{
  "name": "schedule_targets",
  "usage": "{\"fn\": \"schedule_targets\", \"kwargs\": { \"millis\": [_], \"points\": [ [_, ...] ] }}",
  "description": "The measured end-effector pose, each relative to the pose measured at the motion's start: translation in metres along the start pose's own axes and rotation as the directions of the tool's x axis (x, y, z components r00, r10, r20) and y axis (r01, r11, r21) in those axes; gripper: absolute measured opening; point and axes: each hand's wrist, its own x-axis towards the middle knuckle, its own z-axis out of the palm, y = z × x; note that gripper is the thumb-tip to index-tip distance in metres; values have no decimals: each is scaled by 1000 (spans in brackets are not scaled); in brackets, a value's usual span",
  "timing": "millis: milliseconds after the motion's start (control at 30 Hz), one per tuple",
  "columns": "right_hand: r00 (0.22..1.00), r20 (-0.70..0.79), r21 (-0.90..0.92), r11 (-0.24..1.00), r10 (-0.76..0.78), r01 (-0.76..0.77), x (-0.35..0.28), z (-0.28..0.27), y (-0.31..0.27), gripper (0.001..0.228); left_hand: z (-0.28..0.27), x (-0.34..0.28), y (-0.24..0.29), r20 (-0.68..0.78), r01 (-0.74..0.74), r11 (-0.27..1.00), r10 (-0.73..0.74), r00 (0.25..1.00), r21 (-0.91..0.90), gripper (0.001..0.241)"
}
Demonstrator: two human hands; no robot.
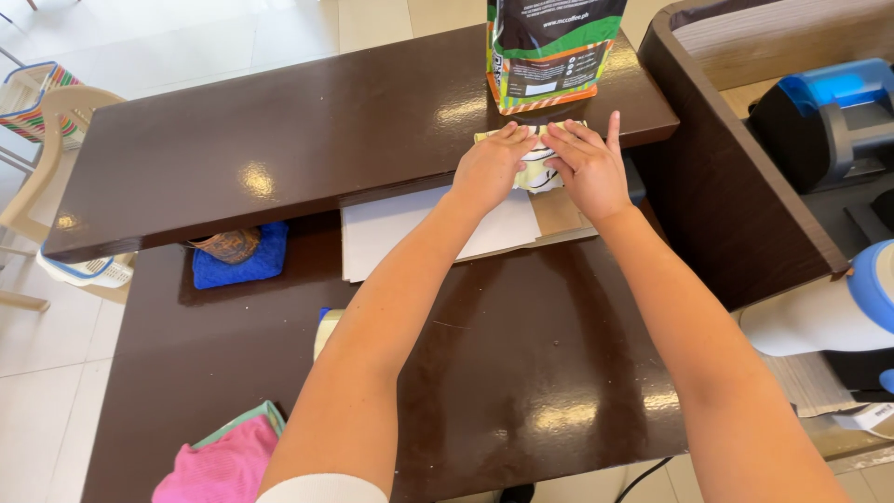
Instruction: Folding small fabric cloths and organizing them on a counter.
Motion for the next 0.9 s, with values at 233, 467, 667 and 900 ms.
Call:
{"fn": "schedule_targets", "kwargs": {
  "millis": [233,467,667,900],
  "points": [
    [1000,13,-55,998,9,-8,-13,-18,49,42,42,43,19,-38,-32,999,32,999,9,48],
    [995,78,-133,990,66,-55,-20,-31,87,46,71,77,38,-76,-53,998,51,996,-26,48],
    [982,145,-269,960,121,-79,-29,-39,121,52,110,112,52,-95,-59,997,63,993,43,51],
    [946,265,-455,889,188,-49,-37,-39,152,49,127,132,70,-91,-43,999,46,995,29,52]
  ]
}}
